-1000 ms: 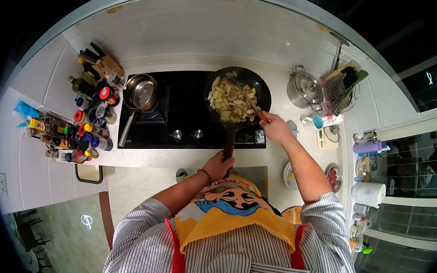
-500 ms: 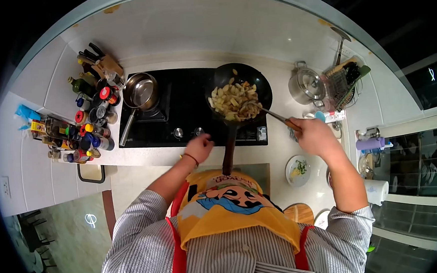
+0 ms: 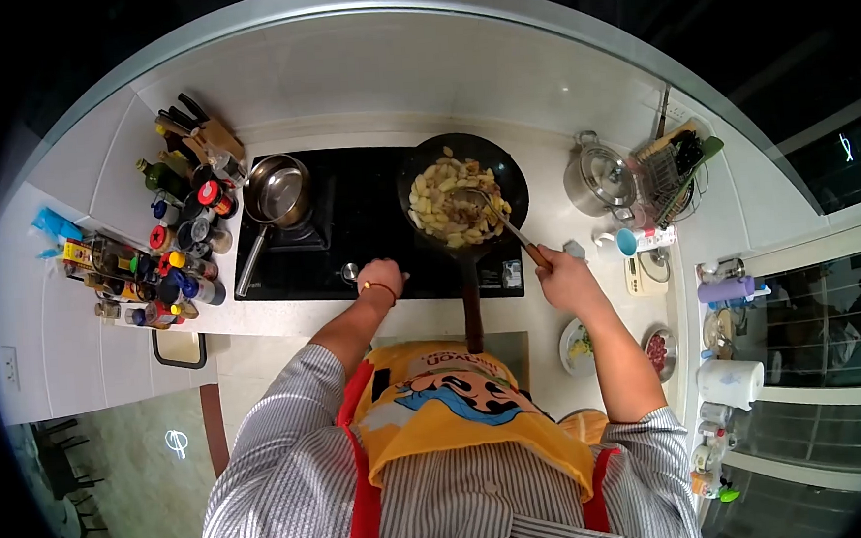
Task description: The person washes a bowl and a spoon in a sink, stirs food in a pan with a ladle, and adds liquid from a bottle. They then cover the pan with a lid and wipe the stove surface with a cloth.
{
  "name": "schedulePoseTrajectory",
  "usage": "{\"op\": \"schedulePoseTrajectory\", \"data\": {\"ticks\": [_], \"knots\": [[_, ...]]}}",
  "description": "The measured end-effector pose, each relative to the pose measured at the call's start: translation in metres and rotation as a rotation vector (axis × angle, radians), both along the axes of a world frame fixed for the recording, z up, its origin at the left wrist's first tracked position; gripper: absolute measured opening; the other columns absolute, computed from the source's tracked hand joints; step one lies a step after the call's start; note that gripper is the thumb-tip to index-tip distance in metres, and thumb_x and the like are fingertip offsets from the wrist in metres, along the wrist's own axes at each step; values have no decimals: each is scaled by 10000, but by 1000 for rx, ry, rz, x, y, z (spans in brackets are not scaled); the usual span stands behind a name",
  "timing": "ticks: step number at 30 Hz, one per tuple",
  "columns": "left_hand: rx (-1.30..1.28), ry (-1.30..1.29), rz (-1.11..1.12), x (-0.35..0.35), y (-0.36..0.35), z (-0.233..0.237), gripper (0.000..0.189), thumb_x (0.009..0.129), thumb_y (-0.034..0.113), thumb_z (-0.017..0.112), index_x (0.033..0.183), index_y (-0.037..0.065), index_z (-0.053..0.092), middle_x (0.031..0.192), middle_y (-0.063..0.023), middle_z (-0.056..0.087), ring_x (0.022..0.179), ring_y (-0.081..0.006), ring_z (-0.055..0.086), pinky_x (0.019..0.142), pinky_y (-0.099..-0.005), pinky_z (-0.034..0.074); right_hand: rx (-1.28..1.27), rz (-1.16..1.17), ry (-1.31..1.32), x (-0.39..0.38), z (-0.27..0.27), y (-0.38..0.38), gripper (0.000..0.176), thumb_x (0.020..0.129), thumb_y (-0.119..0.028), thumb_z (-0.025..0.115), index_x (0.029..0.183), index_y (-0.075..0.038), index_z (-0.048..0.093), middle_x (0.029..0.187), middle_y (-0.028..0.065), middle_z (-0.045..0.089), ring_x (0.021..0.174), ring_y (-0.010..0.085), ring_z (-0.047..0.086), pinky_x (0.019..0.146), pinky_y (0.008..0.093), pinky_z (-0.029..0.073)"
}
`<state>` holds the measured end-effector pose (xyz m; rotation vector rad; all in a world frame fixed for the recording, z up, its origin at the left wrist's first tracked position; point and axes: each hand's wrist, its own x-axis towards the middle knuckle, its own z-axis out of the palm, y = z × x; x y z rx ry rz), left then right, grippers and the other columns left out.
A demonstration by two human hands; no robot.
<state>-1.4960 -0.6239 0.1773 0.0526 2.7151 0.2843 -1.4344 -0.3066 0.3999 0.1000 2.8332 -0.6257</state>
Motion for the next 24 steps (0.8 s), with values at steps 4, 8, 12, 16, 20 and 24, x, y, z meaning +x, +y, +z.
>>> {"op": "schedulePoseTrajectory", "data": {"ticks": [4,8,12,16,20,24], "knots": [[753,-164,-10,46,56,-5,577,1011,598,528,1131,56,684,875,-168,745,977,-355,710,843,-455,561,-9,-13,-23,-1,-17,11,444,951,-170,601,1389,-99,626,1120,276,701,1032,442,672,934,475,542],[1602,-1195,830,95,107,61,388,1040,471,583,1103,89,585,965,-126,713,880,-274,689,794,-438,550,-34,-6,-4,1,5,18,452,944,-162,601,1391,-108,625,1112,267,707,1026,444,673,924,482,542],[1543,-903,638,105,102,52,281,1049,334,613,1095,79,505,847,-87,627,790,-246,652,703,-419,546,177,200,-30,17,101,23,433,919,-141,608,1349,-104,650,1044,237,720,998,431,680,880,501,549],[1524,-812,613,110,94,67,329,1053,361,586,1072,45,496,842,-99,613,722,-232,641,660,-425,545,303,325,-43,23,90,13,410,907,-146,614,1312,-92,648,961,230,725,940,428,693,827,515,562],[1499,-763,627,111,87,81,315,1056,358,583,1096,57,499,823,-89,606,677,-222,626,624,-401,538,224,129,-89,4,21,-4,428,935,-142,593,1356,-64,600,968,280,713,954,440,693,839,520,559],[1436,-762,641,108,72,81,303,1056,342,586,1150,66,503,831,-81,605,641,-211,618,590,-375,530,3,27,38,5,-34,-1,449,950,-149,582,1392,-70,589,1026,282,715,993,441,689,871,502,557]]}}
